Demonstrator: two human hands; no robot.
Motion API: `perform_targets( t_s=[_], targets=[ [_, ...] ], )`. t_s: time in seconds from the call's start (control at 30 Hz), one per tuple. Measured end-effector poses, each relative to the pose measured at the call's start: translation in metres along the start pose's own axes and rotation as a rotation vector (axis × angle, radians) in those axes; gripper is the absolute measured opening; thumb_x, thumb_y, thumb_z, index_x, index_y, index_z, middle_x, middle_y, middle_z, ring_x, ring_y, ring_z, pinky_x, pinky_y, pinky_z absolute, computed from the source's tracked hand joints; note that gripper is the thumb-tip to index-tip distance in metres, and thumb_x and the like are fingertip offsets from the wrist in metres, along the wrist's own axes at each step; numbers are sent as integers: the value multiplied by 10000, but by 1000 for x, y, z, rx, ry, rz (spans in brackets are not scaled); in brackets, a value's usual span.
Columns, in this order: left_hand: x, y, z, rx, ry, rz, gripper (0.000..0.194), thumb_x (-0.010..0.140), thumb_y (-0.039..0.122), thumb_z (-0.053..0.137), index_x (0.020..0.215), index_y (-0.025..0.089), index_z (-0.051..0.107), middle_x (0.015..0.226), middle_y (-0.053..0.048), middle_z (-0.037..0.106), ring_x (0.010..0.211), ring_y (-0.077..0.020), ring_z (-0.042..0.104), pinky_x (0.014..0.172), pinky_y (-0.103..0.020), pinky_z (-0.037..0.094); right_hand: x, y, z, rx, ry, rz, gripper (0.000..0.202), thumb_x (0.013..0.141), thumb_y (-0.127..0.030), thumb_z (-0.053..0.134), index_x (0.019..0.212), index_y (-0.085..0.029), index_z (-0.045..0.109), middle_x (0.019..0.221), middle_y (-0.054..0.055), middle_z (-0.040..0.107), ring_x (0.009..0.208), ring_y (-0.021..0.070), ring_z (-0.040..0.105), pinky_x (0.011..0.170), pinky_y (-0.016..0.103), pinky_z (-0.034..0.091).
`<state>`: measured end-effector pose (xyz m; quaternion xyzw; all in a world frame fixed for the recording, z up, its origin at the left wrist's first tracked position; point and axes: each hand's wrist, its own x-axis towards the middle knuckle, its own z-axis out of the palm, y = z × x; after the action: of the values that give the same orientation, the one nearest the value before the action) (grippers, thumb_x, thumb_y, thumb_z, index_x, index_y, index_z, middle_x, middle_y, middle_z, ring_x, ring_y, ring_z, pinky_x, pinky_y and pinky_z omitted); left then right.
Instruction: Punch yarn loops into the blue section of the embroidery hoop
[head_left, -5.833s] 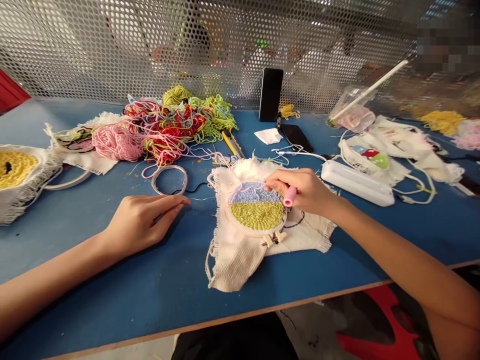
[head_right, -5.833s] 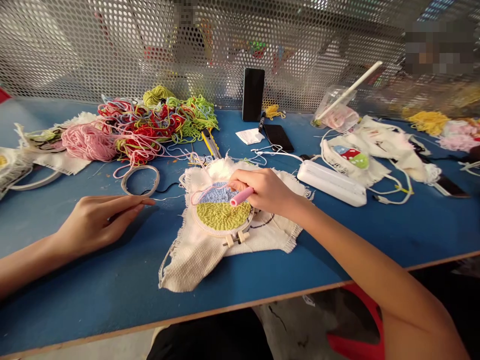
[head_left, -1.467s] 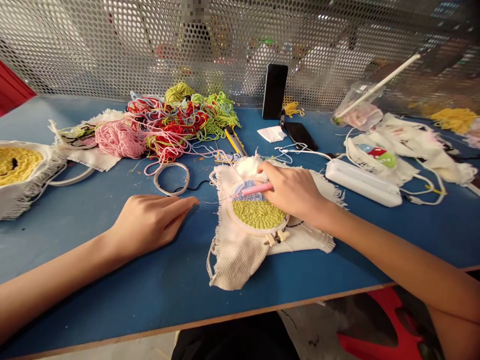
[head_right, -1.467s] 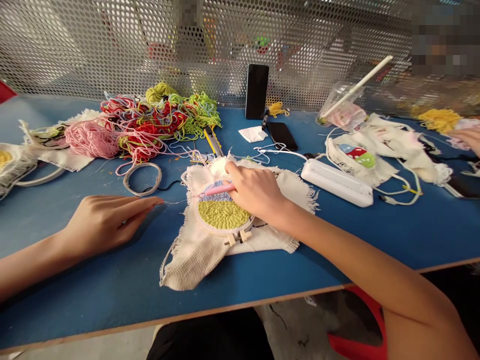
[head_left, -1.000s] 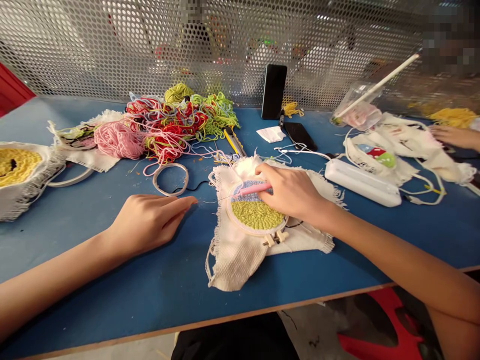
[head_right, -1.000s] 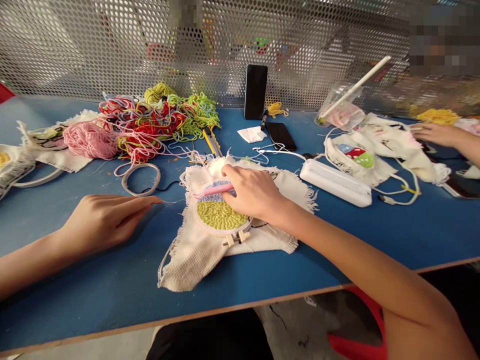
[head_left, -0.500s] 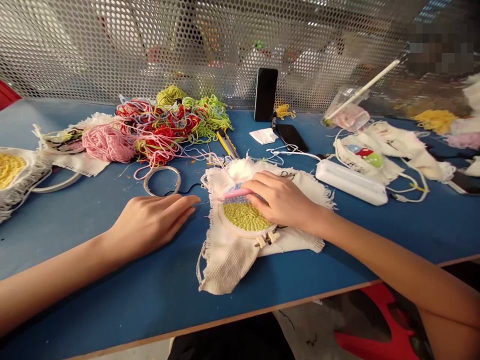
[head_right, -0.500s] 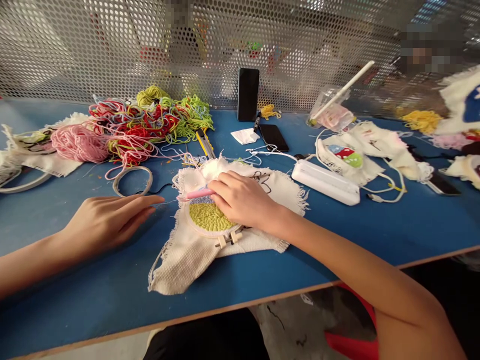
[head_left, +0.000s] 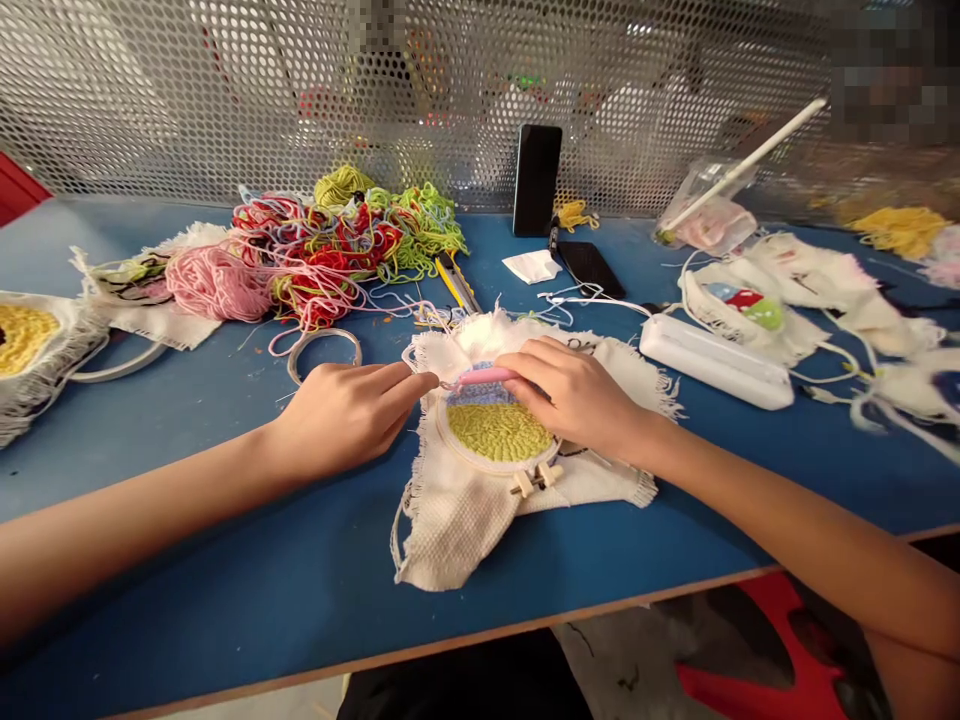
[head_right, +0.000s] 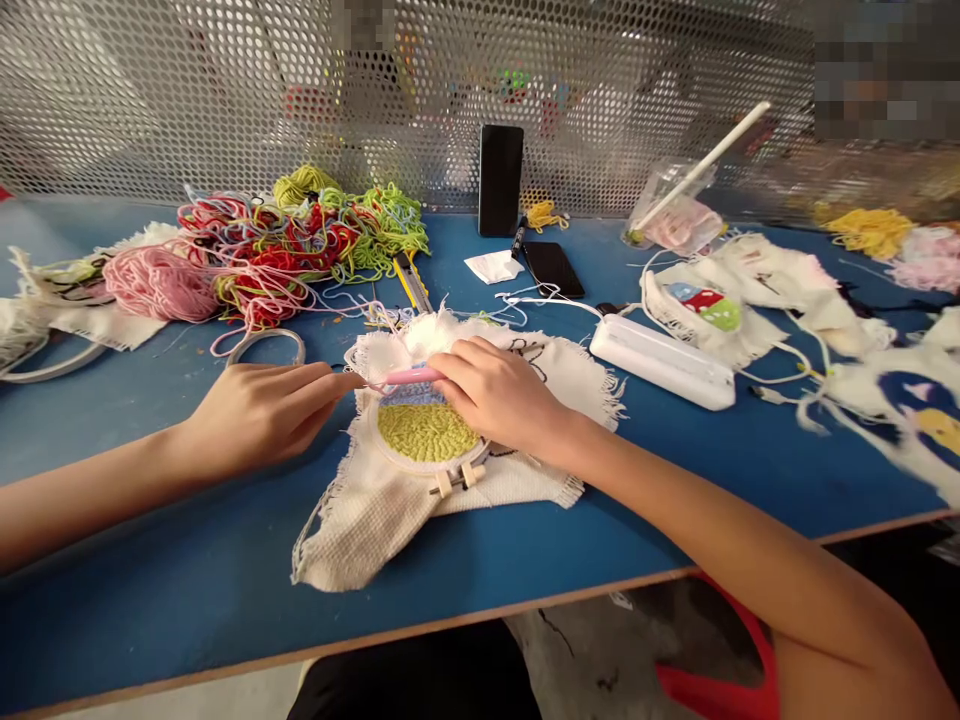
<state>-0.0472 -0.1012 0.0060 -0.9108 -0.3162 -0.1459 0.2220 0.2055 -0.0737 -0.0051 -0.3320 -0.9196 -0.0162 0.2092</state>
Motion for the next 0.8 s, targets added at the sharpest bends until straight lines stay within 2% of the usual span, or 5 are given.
perform_targets(
  t_s=[0.23,0.43,0.63,0.8],
  targets=[
    [2,-8,-3,47,-14,3,248,819,135,414,966,212,598,611,26,555,464,-93,448,451,-245,258,-3,6,2,62,8,24,238,881,-212,417,1043,-145,579,918,76,603,881,188,536,764,333,453],
    [6,-3,-1,5,-85,-42,276,811,135,414,1003,214,595,636,24,594,469,-102,482,438,-247,255,-5,4,1,68,25,27,252,881,-199,417,1075,-144,569,956,85,614,905,196,547,779,351,466],
    [10,-9,0,-257,-96,-88,321,820,105,388,1033,218,599,714,6,645,528,-76,536,478,-207,312,-6,2,1,117,62,12,271,883,-174,420,1137,-162,514,977,79,622,913,183,560,794,347,476],
    [16,-9,-1,-559,-128,-235,265,866,167,385,1010,185,607,840,-11,681,679,-82,602,604,-178,406,-6,4,2,106,66,-5,246,888,-162,411,1087,-159,556,900,65,628,830,166,569,731,317,482]
  ],
)
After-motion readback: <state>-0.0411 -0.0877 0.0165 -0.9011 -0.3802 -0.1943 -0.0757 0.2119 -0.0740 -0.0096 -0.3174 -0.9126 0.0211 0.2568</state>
